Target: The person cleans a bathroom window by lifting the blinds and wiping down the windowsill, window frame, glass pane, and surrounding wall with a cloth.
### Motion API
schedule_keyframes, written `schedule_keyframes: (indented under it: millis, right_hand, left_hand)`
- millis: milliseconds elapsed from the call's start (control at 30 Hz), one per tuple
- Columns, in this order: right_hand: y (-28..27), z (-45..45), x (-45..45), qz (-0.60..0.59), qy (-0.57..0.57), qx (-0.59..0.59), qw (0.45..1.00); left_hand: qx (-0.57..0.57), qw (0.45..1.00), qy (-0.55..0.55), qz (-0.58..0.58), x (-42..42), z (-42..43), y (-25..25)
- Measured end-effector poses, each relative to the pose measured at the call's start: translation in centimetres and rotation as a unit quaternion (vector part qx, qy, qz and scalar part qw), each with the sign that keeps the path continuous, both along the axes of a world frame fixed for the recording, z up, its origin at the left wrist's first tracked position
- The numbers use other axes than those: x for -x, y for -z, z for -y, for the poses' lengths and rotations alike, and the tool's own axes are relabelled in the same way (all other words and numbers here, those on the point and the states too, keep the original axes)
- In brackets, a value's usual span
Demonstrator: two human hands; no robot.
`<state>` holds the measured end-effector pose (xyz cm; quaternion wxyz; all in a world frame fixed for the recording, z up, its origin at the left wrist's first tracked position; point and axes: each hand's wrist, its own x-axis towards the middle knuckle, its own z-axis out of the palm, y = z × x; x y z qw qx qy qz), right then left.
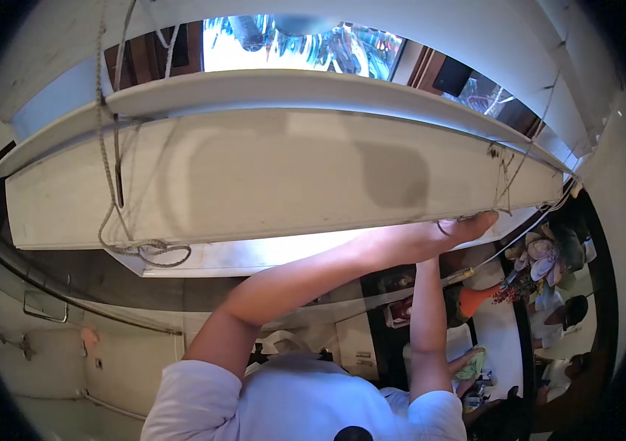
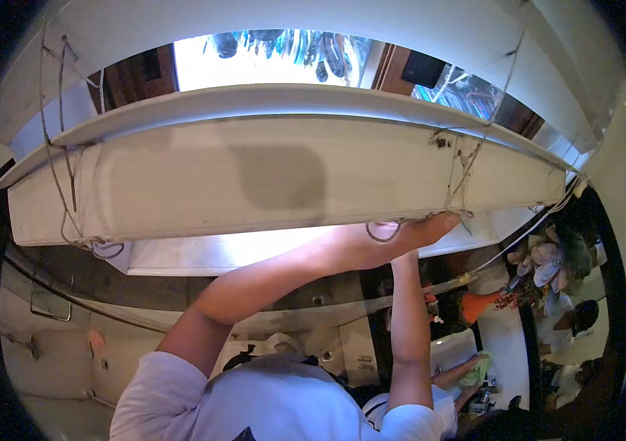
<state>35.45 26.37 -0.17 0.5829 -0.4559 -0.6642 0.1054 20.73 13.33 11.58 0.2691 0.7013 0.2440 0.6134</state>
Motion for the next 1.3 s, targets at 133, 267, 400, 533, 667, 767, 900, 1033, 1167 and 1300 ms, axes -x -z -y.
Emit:
schedule_keyframes:
  millis: [133,267,400,533,667,767,900,1033,1167,1300]
  right_hand:
    - [0.0,0.1,-0.5,-0.01,0.004,0.0,1.0]
    - [0.4,0.4,-0.4,-0.009,0.011,0.002,1.0]
    - [0.4,0.6,-0.7,-0.016,0.018,0.003,1.0]
    - [0.2,0.3,-1.5,-0.03,0.024,0.0,0.999]
    - [-0.4,-0.3,-2.7,-0.059,0.037,-0.003,0.998]
    - [-1.4,-1.3,-4.1,-0.093,0.045,-0.009,0.995]
    - [-3.0,-2.6,-5.8,-0.151,0.062,-0.02,0.986]
    - [-4.1,-3.5,-7.0,-0.197,0.079,-0.031,0.977]
    - [-4.1,-3.9,-6.4,-0.21,0.094,-0.04,0.972]
    - [-2.6,-3.2,-4.9,-0.183,0.102,-0.034,0.977]
  left_hand:
    - [-0.016,1.0,-0.002,0.012,-0.1,0.0,0.0]
    - [-0.027,0.999,0.001,0.028,0.0,-0.1,0.1]
    - [-0.036,0.998,0.012,0.044,0.0,-0.1,-0.2]
    - [-0.034,0.998,0.015,0.053,0.0,0.1,-0.6]
    - [-0.054,0.998,-0.029,0.03,-0.3,-0.6,0.1]
    - [-0.034,0.999,-0.011,0.034,-0.7,-0.8,0.3]
    - [-0.01,0.999,0.022,0.025,0.1,-0.7,-0.3]
    - [-0.011,1.0,0.027,0.007,0.7,0.0,-0.6]
    - [-0.038,0.998,0.016,0.039,0.2,-0.1,-0.1]
    - [-0.045,0.998,0.011,0.044,0.3,0.3,0.5]
